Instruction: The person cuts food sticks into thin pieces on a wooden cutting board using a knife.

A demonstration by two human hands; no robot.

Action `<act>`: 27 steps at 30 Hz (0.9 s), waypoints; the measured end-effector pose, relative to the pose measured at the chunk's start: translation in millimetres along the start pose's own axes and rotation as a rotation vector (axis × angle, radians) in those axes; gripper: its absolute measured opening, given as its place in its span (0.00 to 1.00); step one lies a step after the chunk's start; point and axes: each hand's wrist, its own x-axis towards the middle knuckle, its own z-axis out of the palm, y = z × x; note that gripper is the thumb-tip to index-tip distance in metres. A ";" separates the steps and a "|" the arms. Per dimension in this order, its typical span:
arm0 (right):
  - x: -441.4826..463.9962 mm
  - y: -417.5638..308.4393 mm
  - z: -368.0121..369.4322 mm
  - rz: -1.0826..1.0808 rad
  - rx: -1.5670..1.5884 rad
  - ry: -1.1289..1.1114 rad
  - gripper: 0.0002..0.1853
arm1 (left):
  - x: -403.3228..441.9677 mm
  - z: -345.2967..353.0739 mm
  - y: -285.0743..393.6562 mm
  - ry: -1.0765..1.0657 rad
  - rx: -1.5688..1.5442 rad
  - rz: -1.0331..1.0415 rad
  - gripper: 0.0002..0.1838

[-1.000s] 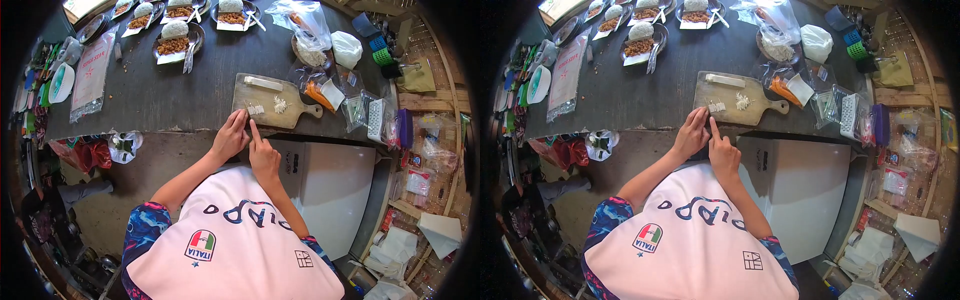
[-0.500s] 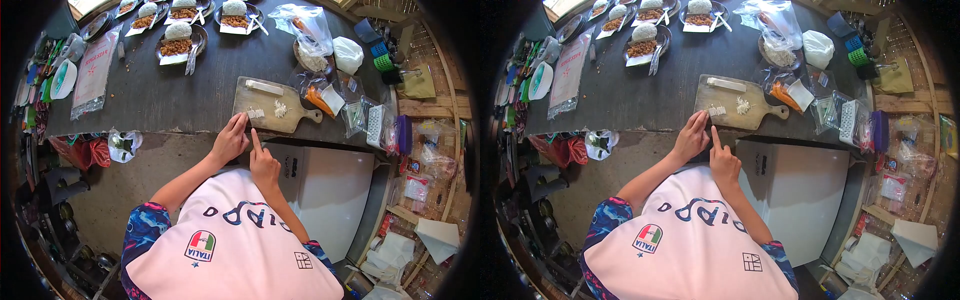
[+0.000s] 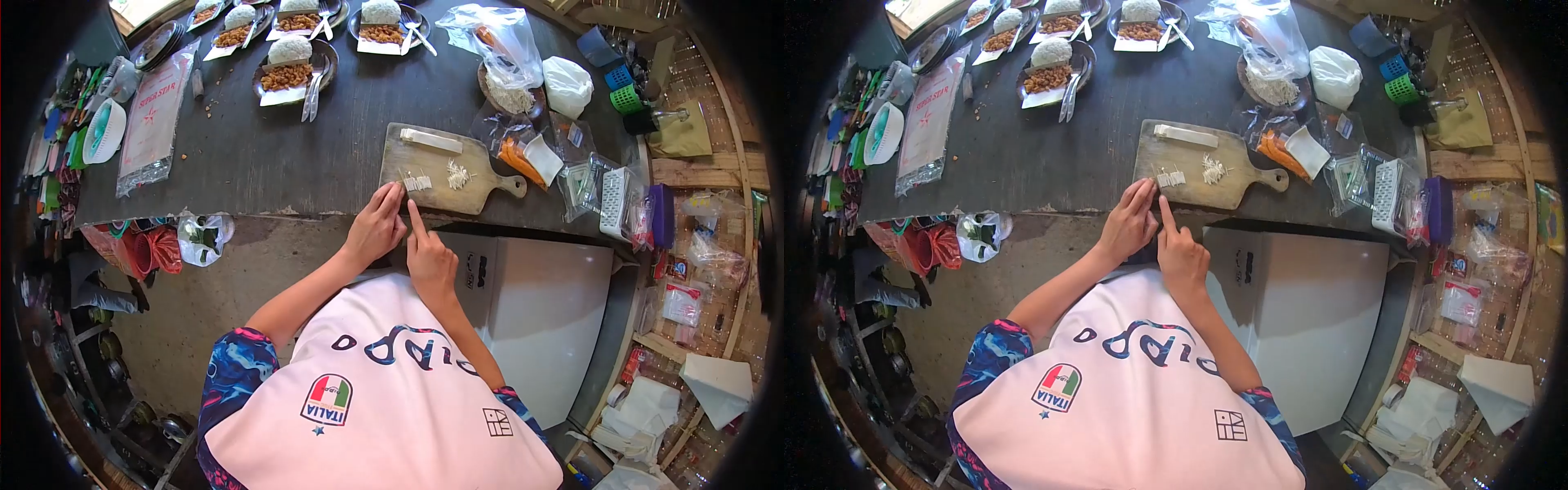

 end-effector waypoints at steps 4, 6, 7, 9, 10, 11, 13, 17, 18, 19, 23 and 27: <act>-11.7 0.3 -9.4 0.038 0.020 -0.083 0.35 | 0.3 -2.0 4.2 0.011 -0.018 -0.017 0.31; -8.1 -0.7 -7.6 0.032 0.025 -0.066 0.35 | 0.2 -2.6 4.1 0.021 -0.008 -0.013 0.31; -1.2 -2.7 -6.7 0.025 0.033 -0.051 0.35 | -1.0 -1.3 3.8 0.017 -0.009 -0.011 0.31; 0.6 -2.1 -5.8 0.002 0.032 -0.013 0.35 | 0.1 0.2 1.9 0.020 -0.004 -0.007 0.31; -4.4 0.6 -3.3 -0.013 0.026 0.009 0.35 | 1.1 -1.0 1.2 0.022 -0.001 -0.006 0.31; -6.9 1.6 -1.8 -0.028 0.020 0.030 0.35 | 0.9 -2.4 2.0 0.023 0.001 -0.006 0.30; -8.5 0.3 -3.8 -0.007 0.001 -0.015 0.35 | 0.9 -3.3 3.8 0.024 -0.003 -0.011 0.31; -0.2 -0.9 1.7 -0.035 -0.034 0.024 0.35 | -2.3 -1.3 4.1 0.014 0.016 -0.006 0.32; -2.0 -0.4 0.1 -0.032 -0.022 0.022 0.35 | -2.1 -1.6 3.8 0.014 0.014 -0.007 0.31; -4.7 -0.1 -2.5 -0.034 -0.010 0.022 0.35 | -0.3 -2.4 2.4 0.018 0.015 -0.007 0.31; -14.2 0.7 -9.2 0.005 -0.006 -0.064 0.35 | 0.3 -3.9 3.9 0.042 -0.019 -0.020 0.31; -4.3 3.0 -2.8 -0.026 -0.016 -0.029 0.35 | -2.8 -1.9 5.4 0.035 -0.025 -0.024 0.31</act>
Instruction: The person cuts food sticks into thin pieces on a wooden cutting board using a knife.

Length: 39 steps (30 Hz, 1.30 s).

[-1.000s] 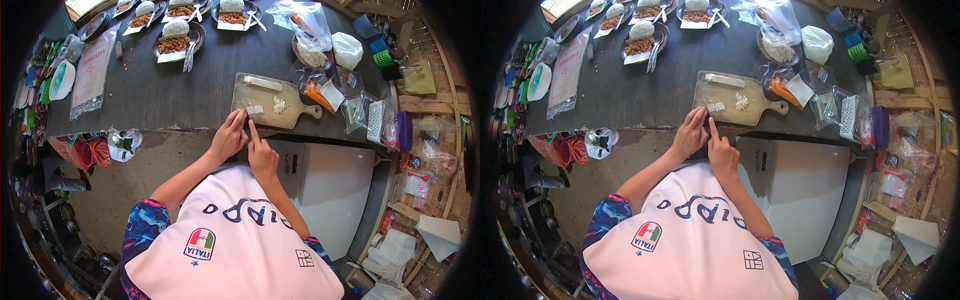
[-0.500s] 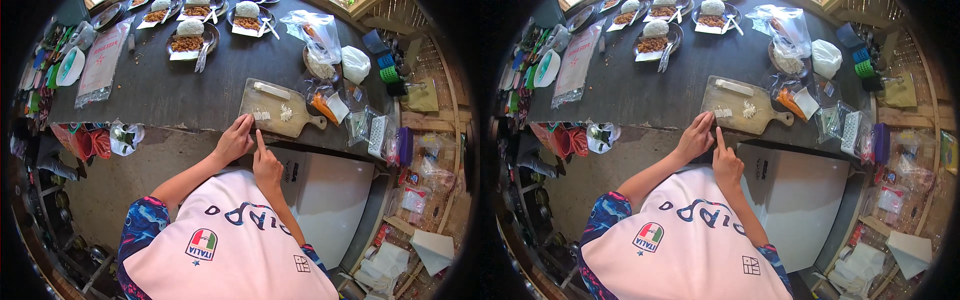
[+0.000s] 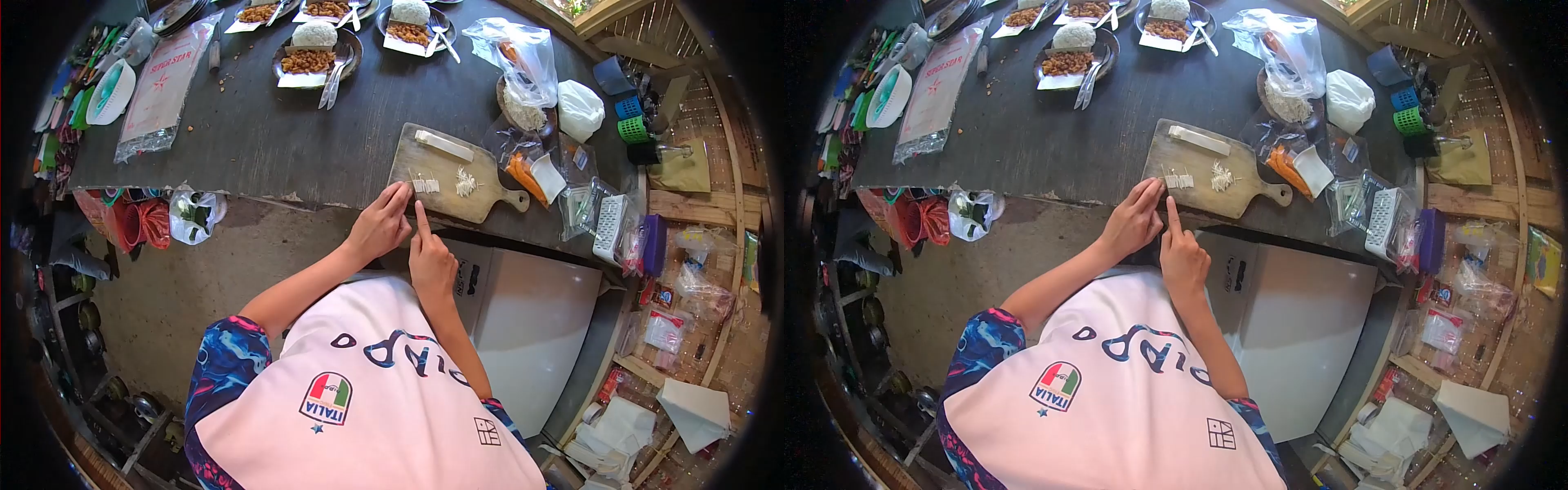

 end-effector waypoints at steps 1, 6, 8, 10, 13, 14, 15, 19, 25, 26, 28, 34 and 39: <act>0.0 -1.2 -5.5 -0.005 0.024 -0.001 0.35 | 1.0 -1.0 -1.8 0.000 -0.002 -0.003 0.30; -7.9 -2.2 -8.4 0.023 0.031 -0.046 0.35 | 3.5 -2.9 -0.4 0.024 0.024 0.009 0.30; -1.8 -1.6 1.1 -0.002 0.043 0.005 0.35 | 1.2 -1.5 -0.6 0.021 0.028 0.007 0.30; 0.2 -3.3 -2.2 0.008 0.052 -0.009 0.35 | 0.8 0.4 -1.7 0.017 0.034 0.011 0.31; -5.4 -3.9 -6.2 0.027 0.066 -0.042 0.36 | 2.1 -1.4 -0.7 0.017 0.032 0.008 0.31; -9.6 -2.5 -7.4 0.038 0.067 -0.061 0.36 | 2.8 -1.3 -1.0 0.018 0.033 0.006 0.31; -8.5 -1.1 -5.0 0.023 0.071 -0.033 0.36 | 2.8 -1.8 -0.5 0.019 0.033 0.003 0.31; 2.5 -2.5 -0.6 0.011 0.060 -0.008 0.36 | -1.4 2.4 -1.8 -0.009 0.004 -0.015 0.32; -6.5 -2.5 -2.6 0.022 0.050 -0.029 0.35 | 0.3 -0.3 -1.2 -0.012 0.020 -0.004 0.32; -7.7 -2.5 -1.4 0.028 0.048 -0.032 0.35 | -0.1 0.5 -1.2 -0.006 -0.005 -0.022 0.32; 1.3 -3.4 1.8 0.018 0.053 -0.012 0.35 | -1.8 1.4 -0.3 0.000 -0.058 -0.056 0.32; -6.9 -2.0 -2.3 0.013 0.067 -0.012 0.35 | -0.2 -1.1 -0.9 -0.005 -0.028 -0.024 0.32; 4.6 -4.0 -0.8 0.009 0.074 0.003 0.35 | -3.7 1.0 -0.5 -0.013 -0.029 -0.020 0.32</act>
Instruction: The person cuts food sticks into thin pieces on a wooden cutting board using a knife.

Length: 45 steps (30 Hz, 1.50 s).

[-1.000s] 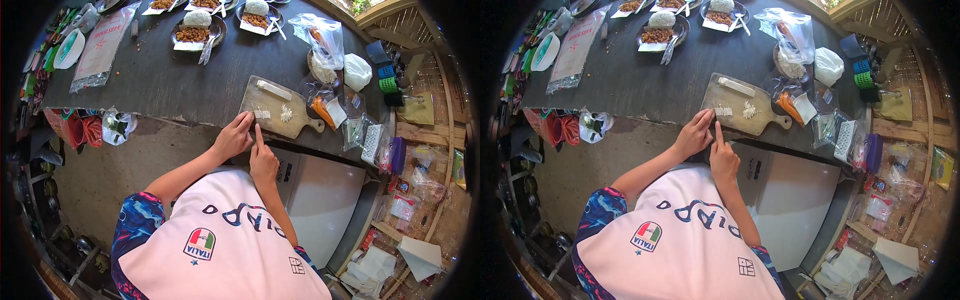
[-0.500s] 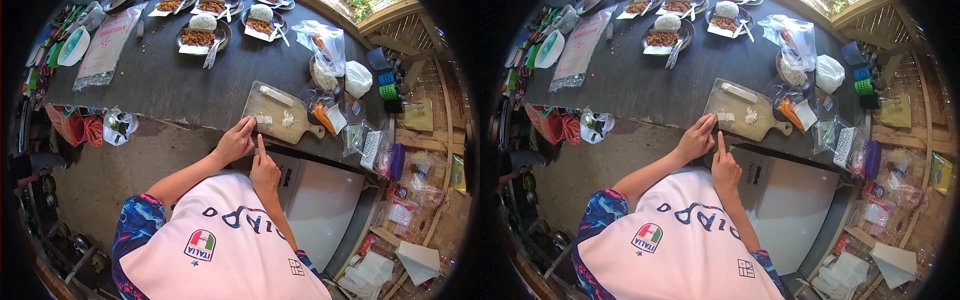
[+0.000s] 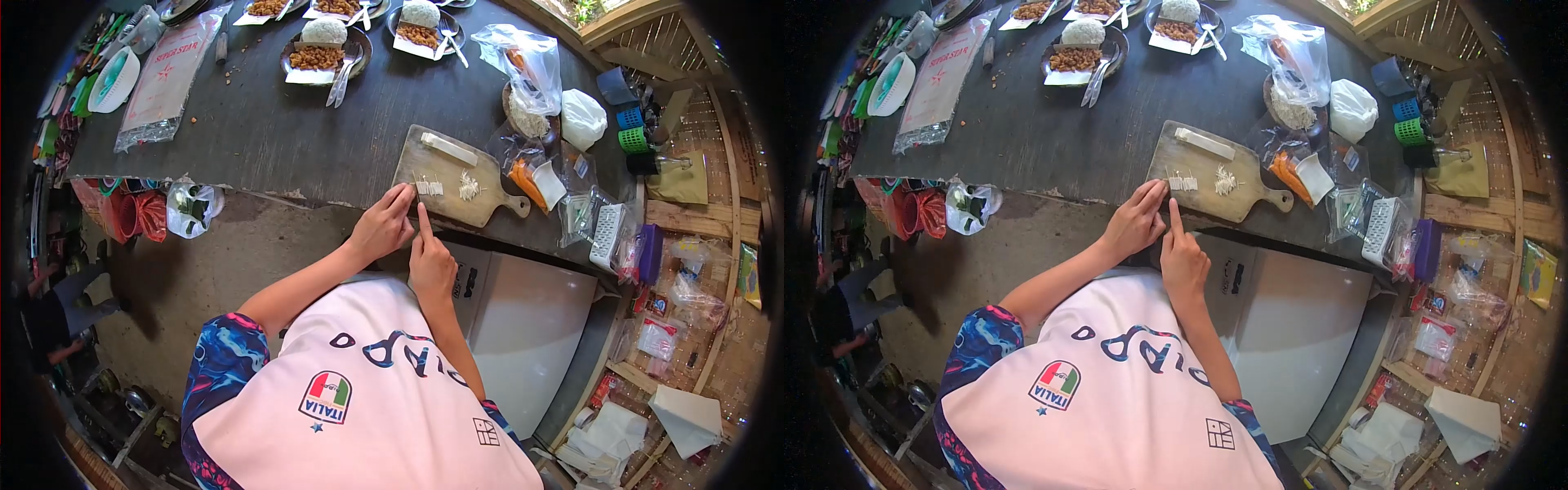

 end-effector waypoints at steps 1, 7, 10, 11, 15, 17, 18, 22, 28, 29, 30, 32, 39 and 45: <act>-1.0 -0.5 -0.6 0.000 0.002 0.002 0.35 | 2.3 -0.9 -2.0 0.000 0.013 0.006 0.32; -8.1 1.8 1.9 0.003 -0.018 -0.010 0.35 | 1.8 -2.9 -1.3 0.022 -0.013 -0.005 0.32; -0.8 -1.3 -4.3 0.017 0.030 -0.023 0.34 | 1.8 -1.8 -2.7 0.021 0.006 0.013 0.31; -3.0 -0.7 -6.0 0.016 0.041 -0.024 0.34 | 2.8 -1.2 -3.0 0.021 0.018 0.021 0.31; -7.4 -4.9 -14.9 0.039 0.054 -0.061 0.34 | 3.2 -3.9 -3.5 0.031 0.000 0.012 0.31; -7.3 -4.6 -14.0 0.049 0.056 -0.074 0.34 | 3.6 -4.0 -2.8 0.037 -0.012 0.014 0.30; -5.9 -4.6 -13.8 0.053 0.058 -0.078 0.34 | 3.6 -3.8 -2.6 0.039 0.000 0.021 0.31; -3.4 -4.1 -14.7 0.040 0.064 -0.069 0.34 | 5.4 -4.5 -2.7 0.027 0.009 0.022 0.31; -3.8 -4.7 -16.1 0.046 0.079 -0.087 0.34 | 4.9 -5.2 -3.7 0.042 -0.020 0.002 0.29; -3.6 -4.5 -15.6 0.046 0.080 -0.086 0.34 | 4.9 -5.2 -4.1 0.041 -0.017 0.004 0.29; -2.7 -4.4 -14.6 0.045 0.080 -0.085 0.34 | 5.1 -5.1 -4.0 0.040 -0.014 0.006 0.29; -3.4 -2.3 -12.2 0.028 0.068 -0.075 0.34 | 4.3 -4.1 -2.8 0.036 -0.013 0.006 0.29; 2.5 0.0 0.1 0.000 0.006 -0.039 0.35 | 2.9 -4.7 -1.9 0.024 -0.040 -0.011 0.30; -7.9 -0.4 -6.5 0.016 0.000 -0.069 0.35 | 3.5 -5.5 -3.0 0.028 -0.055 -0.014 0.30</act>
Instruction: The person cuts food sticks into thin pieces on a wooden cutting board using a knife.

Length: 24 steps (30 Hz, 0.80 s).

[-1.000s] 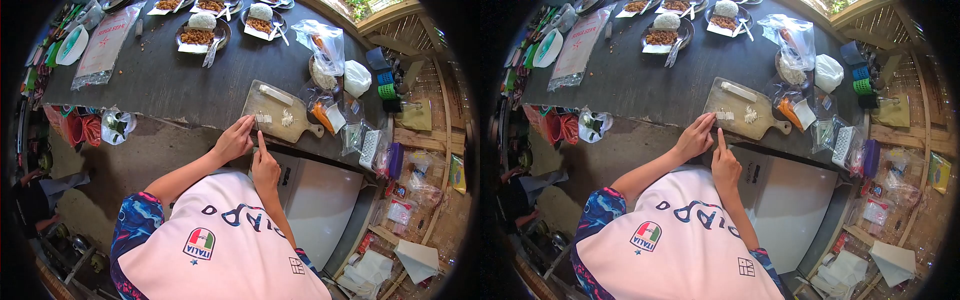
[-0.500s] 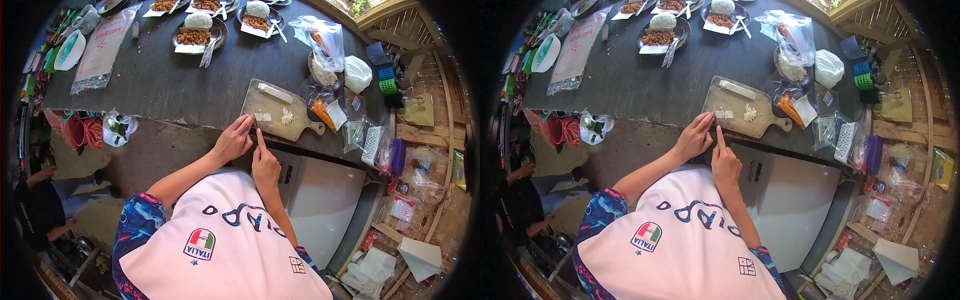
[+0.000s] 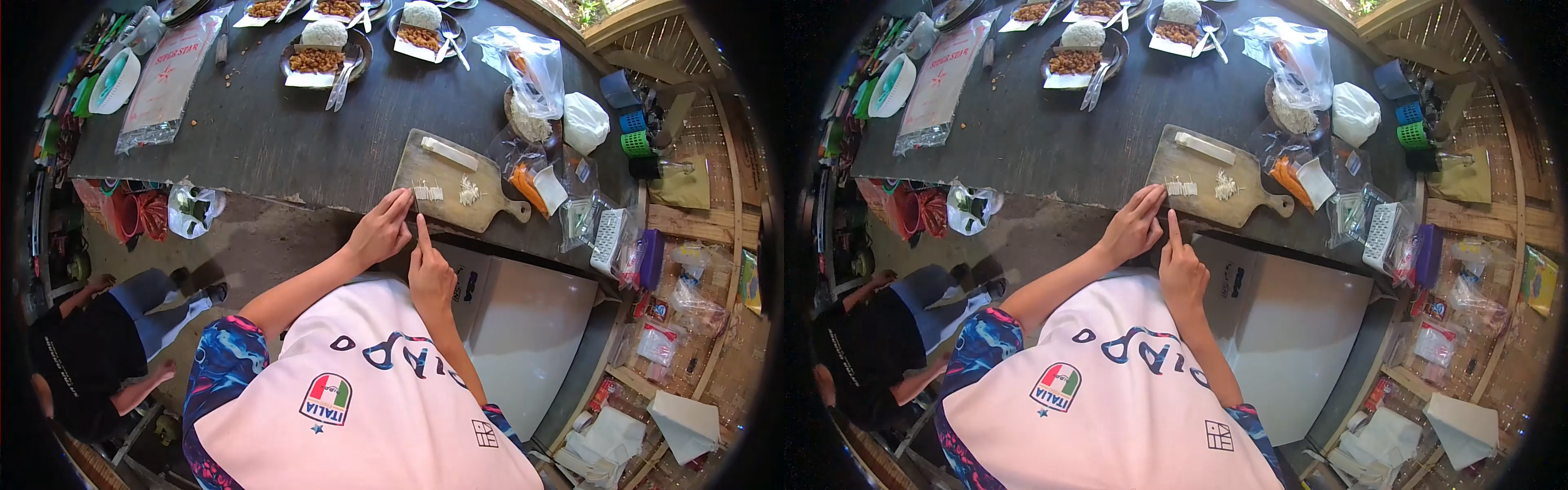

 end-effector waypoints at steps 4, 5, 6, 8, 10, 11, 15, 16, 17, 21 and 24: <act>5.1 -1.0 6.6 -0.007 -0.049 0.033 0.35 | -1.2 4.1 -0.2 0.006 0.051 0.014 0.30; 7.2 -0.5 6.1 -0.016 -0.036 0.042 0.35 | -1.6 4.8 0.6 0.008 0.044 0.018 0.30; 10.5 -0.8 5.7 -0.029 -0.023 0.053 0.35 | -1.4 4.7 0.6 0.013 0.041 0.022 0.30; 4.3 -0.1 5.0 -0.018 -0.009 0.038 0.35 | 0.6 3.6 -3.0 0.025 0.051 0.032 0.30; 0.3 2.0 7.5 -0.022 -0.008 0.041 0.35 | -1.0 3.5 -2.4 0.028 0.063 0.044 0.29; 0.8 3.1 10.8 -0.032 -0.012 0.057 0.35 | -1.9 4.2 -2.2 0.029 0.068 0.036 0.29; 12.0 1.7 13.2 -0.035 -0.019 0.073 0.35 | -3.6 6.2 -0.9 0.020 0.064 0.026 0.29; 10.6 1.8 12.6 -0.035 -0.017 0.080 0.35 | -2.6 6.0 -2.8 0.021 0.066 0.027 0.29; 5.7 2.2 12.2 -0.037 -0.015 0.084 0.35 | -2.3 5.9 -3.9 0.023 0.051 0.025 0.29; 1.6 2.8 15.3 -0.030 -0.015 0.093 0.35 | -0.4 4.6 -1.8 0.029 0.024 0.016 0.30; 9.4 -0.2 8.1 -0.027 0.010 0.071 0.35 | -3.6 4.5 1.5 0.013 0.022 0.005 0.30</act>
